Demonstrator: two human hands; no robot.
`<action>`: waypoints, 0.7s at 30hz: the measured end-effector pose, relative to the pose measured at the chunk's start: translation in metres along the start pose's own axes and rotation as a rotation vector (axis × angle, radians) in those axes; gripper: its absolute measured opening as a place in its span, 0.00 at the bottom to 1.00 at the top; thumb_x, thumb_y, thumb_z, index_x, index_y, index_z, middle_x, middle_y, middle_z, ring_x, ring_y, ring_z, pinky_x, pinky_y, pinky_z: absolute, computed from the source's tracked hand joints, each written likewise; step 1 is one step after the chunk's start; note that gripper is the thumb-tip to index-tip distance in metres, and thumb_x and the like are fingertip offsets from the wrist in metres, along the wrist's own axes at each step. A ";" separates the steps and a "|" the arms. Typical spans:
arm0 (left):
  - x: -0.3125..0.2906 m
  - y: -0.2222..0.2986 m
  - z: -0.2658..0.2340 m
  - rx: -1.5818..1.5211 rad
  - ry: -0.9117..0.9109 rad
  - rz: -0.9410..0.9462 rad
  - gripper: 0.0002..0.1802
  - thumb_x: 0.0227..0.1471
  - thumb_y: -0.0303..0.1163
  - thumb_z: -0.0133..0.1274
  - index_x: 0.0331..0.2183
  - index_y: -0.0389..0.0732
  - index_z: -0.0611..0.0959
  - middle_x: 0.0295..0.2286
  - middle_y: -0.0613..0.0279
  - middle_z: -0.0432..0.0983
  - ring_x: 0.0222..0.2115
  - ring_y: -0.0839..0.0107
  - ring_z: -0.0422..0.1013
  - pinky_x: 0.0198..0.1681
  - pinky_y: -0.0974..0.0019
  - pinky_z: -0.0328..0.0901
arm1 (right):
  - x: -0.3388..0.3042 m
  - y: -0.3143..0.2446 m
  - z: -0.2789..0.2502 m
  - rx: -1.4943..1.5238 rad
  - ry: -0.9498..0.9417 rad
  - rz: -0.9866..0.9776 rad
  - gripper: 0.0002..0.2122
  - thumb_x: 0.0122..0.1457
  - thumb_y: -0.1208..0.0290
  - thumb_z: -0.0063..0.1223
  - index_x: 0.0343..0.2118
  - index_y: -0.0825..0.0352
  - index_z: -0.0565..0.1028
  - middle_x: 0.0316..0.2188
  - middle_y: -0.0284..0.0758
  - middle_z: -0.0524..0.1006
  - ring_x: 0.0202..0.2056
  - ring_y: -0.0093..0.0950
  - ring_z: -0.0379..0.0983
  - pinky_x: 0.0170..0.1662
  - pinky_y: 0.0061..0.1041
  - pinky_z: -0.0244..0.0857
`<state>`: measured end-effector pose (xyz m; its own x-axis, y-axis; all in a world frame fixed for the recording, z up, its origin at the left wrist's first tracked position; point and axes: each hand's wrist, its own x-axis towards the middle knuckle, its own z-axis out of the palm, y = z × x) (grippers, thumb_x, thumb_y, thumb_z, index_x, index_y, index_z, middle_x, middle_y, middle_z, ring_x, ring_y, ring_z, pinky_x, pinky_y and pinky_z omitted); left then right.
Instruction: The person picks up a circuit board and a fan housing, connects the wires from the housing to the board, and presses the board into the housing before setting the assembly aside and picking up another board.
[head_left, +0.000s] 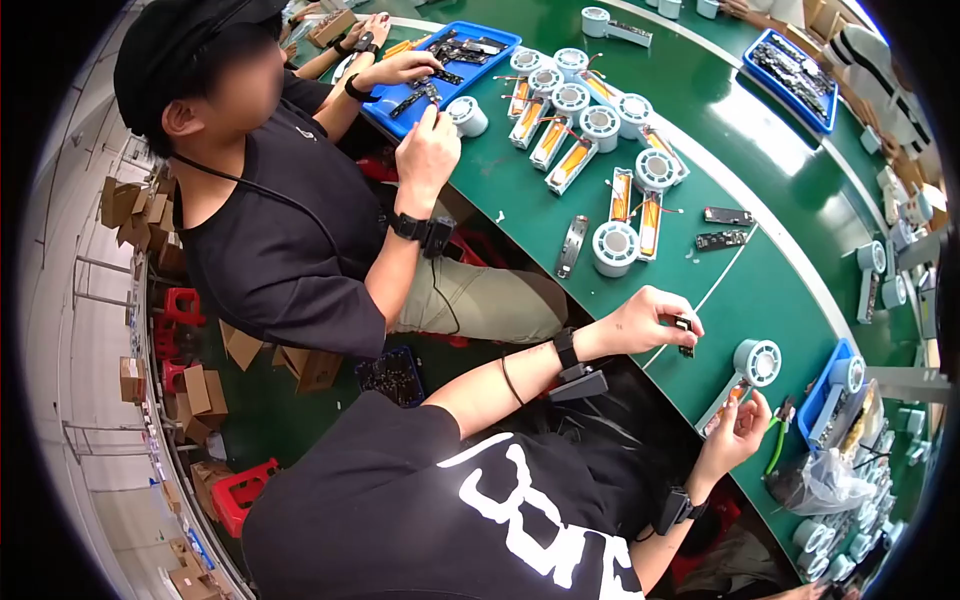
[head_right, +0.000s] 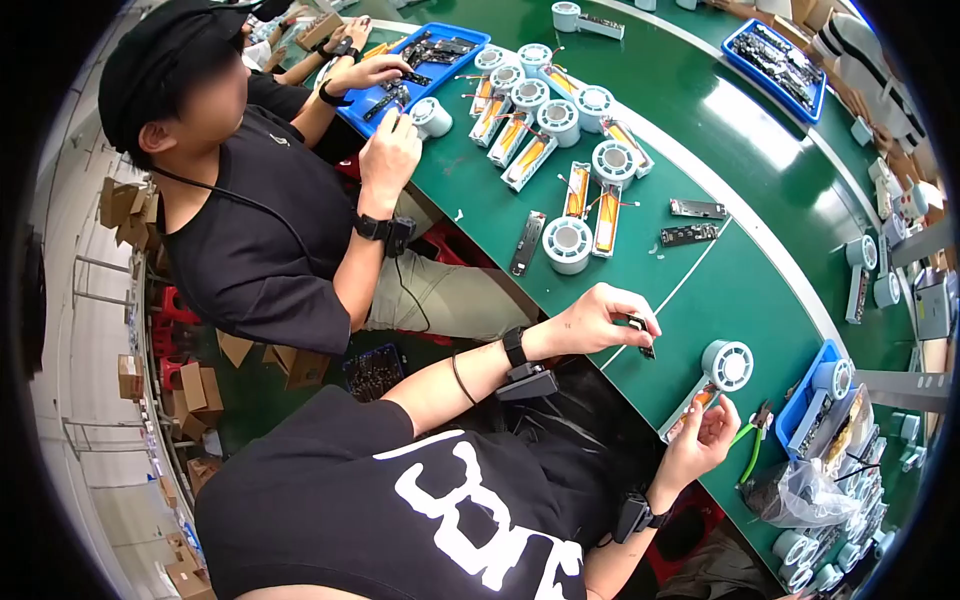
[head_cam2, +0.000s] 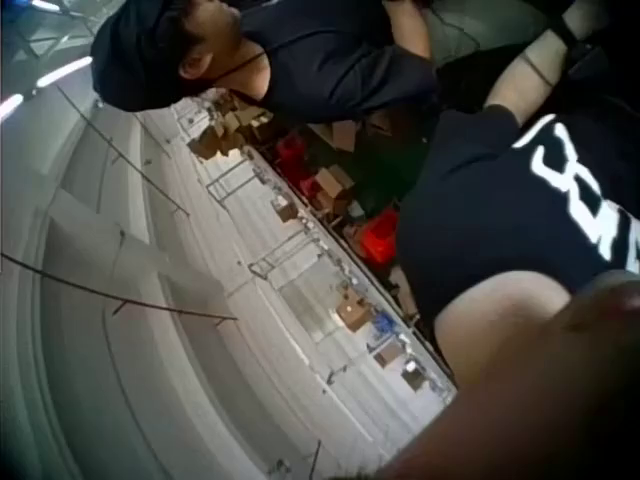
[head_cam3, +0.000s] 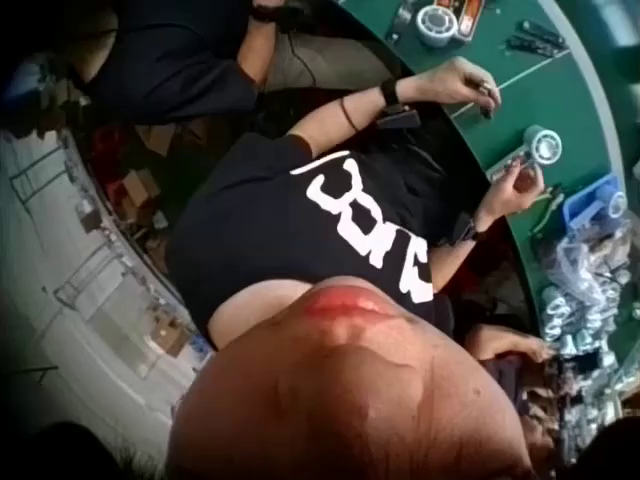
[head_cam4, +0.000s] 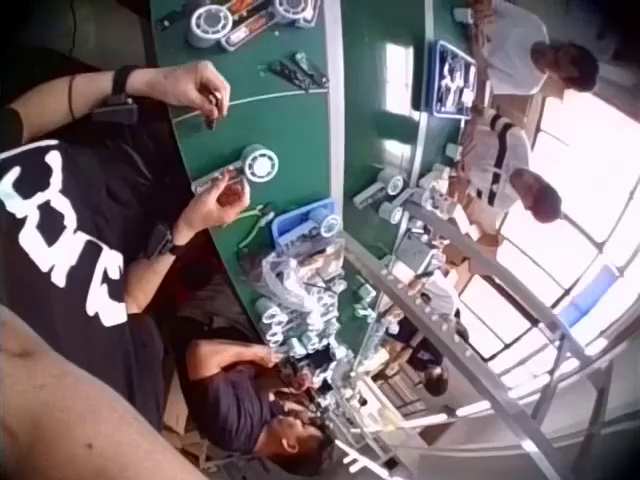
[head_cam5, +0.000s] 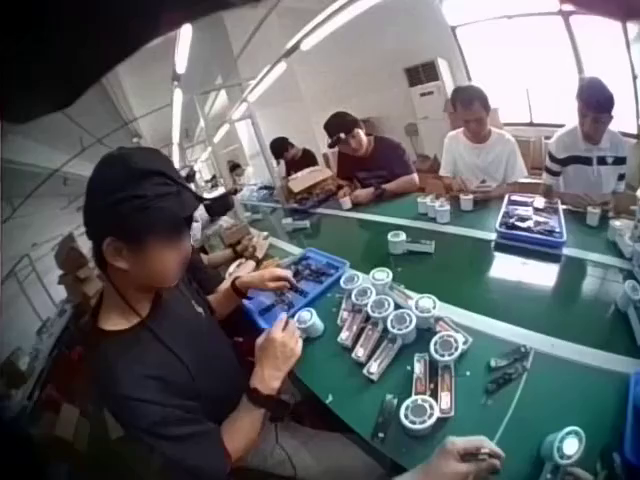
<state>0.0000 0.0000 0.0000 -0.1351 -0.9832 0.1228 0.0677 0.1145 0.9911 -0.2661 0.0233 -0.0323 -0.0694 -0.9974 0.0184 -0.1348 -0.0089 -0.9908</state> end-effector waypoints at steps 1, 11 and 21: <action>0.003 0.000 0.001 -0.007 0.003 0.012 0.07 0.50 0.23 0.66 0.35 0.38 0.87 0.33 0.61 0.83 0.36 0.73 0.78 0.43 0.71 0.71 | 0.002 -0.001 -0.001 -0.005 0.020 -0.076 0.13 0.63 0.82 0.56 0.49 0.69 0.71 0.37 0.30 0.76 0.32 0.18 0.74 0.36 0.15 0.68; 0.004 -0.001 0.021 0.046 0.050 0.038 0.11 0.50 0.15 0.62 0.38 0.31 0.84 0.34 0.58 0.82 0.36 0.72 0.78 0.40 0.71 0.74 | 0.023 -0.025 -0.014 -0.135 -0.032 -0.219 0.07 0.58 0.83 0.62 0.39 0.71 0.78 0.30 0.27 0.76 0.27 0.12 0.70 0.29 0.12 0.61; 0.006 0.023 0.053 -0.542 0.291 -0.295 0.06 0.54 0.21 0.61 0.32 0.34 0.79 0.23 0.68 0.72 0.27 0.79 0.71 0.32 0.74 0.69 | 0.016 -0.037 -0.016 -0.193 0.088 -0.304 0.12 0.51 0.84 0.62 0.40 0.66 0.81 0.31 0.29 0.76 0.28 0.19 0.68 0.31 0.19 0.63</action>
<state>-0.0519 0.0046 0.0262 0.0425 -0.9693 -0.2423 0.5645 -0.1768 0.8062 -0.2785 0.0088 0.0066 -0.0813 -0.9412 0.3279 -0.3459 -0.2819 -0.8949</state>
